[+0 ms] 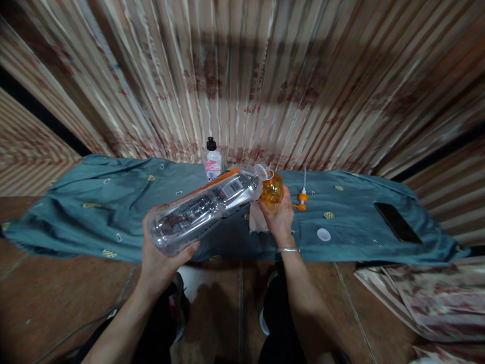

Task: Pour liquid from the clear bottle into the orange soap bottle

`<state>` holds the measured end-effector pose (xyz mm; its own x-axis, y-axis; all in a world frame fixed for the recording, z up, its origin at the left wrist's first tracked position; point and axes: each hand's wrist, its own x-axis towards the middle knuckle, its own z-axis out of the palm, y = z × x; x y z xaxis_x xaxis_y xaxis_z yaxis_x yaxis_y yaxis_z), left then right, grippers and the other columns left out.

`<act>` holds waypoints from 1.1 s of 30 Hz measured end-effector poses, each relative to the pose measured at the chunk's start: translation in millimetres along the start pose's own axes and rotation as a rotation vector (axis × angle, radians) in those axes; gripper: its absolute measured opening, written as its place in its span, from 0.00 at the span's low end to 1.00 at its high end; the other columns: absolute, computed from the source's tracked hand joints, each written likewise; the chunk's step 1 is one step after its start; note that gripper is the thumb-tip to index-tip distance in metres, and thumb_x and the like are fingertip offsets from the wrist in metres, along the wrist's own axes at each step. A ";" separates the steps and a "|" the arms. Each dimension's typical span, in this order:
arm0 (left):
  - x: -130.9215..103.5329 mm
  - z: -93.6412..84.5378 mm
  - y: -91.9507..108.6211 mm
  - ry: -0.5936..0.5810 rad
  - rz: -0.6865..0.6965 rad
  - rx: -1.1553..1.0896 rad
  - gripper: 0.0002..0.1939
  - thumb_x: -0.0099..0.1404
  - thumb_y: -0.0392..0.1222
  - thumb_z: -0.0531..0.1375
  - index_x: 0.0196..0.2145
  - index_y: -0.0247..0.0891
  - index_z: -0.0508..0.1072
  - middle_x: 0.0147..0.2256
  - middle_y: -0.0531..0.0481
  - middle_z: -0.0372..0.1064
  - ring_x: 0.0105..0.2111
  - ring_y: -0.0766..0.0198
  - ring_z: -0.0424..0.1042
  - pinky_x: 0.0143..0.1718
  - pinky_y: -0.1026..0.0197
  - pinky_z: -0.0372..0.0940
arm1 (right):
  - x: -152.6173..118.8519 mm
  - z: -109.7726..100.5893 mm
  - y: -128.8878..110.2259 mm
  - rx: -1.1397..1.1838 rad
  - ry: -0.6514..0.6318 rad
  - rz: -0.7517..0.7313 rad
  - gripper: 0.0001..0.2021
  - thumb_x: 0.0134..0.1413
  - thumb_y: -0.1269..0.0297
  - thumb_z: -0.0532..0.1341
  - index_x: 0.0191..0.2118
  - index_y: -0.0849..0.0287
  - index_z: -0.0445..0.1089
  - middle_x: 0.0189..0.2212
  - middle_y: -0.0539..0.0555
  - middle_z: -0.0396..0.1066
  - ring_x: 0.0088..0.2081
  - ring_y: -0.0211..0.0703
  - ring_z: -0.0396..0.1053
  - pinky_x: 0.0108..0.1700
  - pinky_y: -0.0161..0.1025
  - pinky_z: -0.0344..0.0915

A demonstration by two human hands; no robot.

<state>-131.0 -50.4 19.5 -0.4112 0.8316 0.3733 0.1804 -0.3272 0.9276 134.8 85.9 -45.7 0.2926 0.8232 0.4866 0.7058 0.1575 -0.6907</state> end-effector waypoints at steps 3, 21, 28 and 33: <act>-0.2 -0.4 0.4 -0.010 -0.015 0.008 0.48 0.47 0.52 0.78 0.60 0.45 0.61 0.49 0.46 0.72 0.45 0.53 0.80 0.49 0.50 0.76 | -0.2 0.4 1.1 -0.003 -0.007 0.001 0.46 0.50 0.37 0.69 0.67 0.61 0.62 0.60 0.71 0.76 0.57 0.65 0.77 0.57 0.57 0.75; 0.2 0.4 1.9 0.004 0.004 0.008 0.48 0.47 0.53 0.78 0.60 0.45 0.61 0.49 0.46 0.72 0.46 0.53 0.79 0.49 0.51 0.77 | 0.5 -2.4 -7.1 0.009 -0.030 0.057 0.46 0.46 0.45 0.71 0.67 0.65 0.63 0.61 0.74 0.75 0.57 0.68 0.77 0.59 0.61 0.74; 1.3 0.9 4.1 -0.006 0.013 -0.014 0.46 0.47 0.50 0.78 0.59 0.44 0.61 0.48 0.47 0.72 0.44 0.54 0.80 0.48 0.52 0.76 | -0.4 0.3 -3.2 0.001 -0.015 0.038 0.46 0.48 0.41 0.70 0.67 0.63 0.62 0.61 0.73 0.74 0.59 0.68 0.76 0.59 0.60 0.75; 0.9 0.6 2.4 0.007 0.020 -0.018 0.47 0.47 0.49 0.79 0.59 0.44 0.62 0.48 0.47 0.73 0.44 0.55 0.80 0.47 0.53 0.76 | -0.5 1.4 1.7 -0.021 -0.003 -0.006 0.46 0.51 0.38 0.69 0.68 0.62 0.62 0.59 0.71 0.77 0.56 0.66 0.78 0.56 0.58 0.76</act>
<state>-130.4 -50.1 22.1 -0.4138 0.8219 0.3915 0.1721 -0.3516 0.9202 134.9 86.5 -47.8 0.2867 0.8238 0.4889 0.7211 0.1505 -0.6763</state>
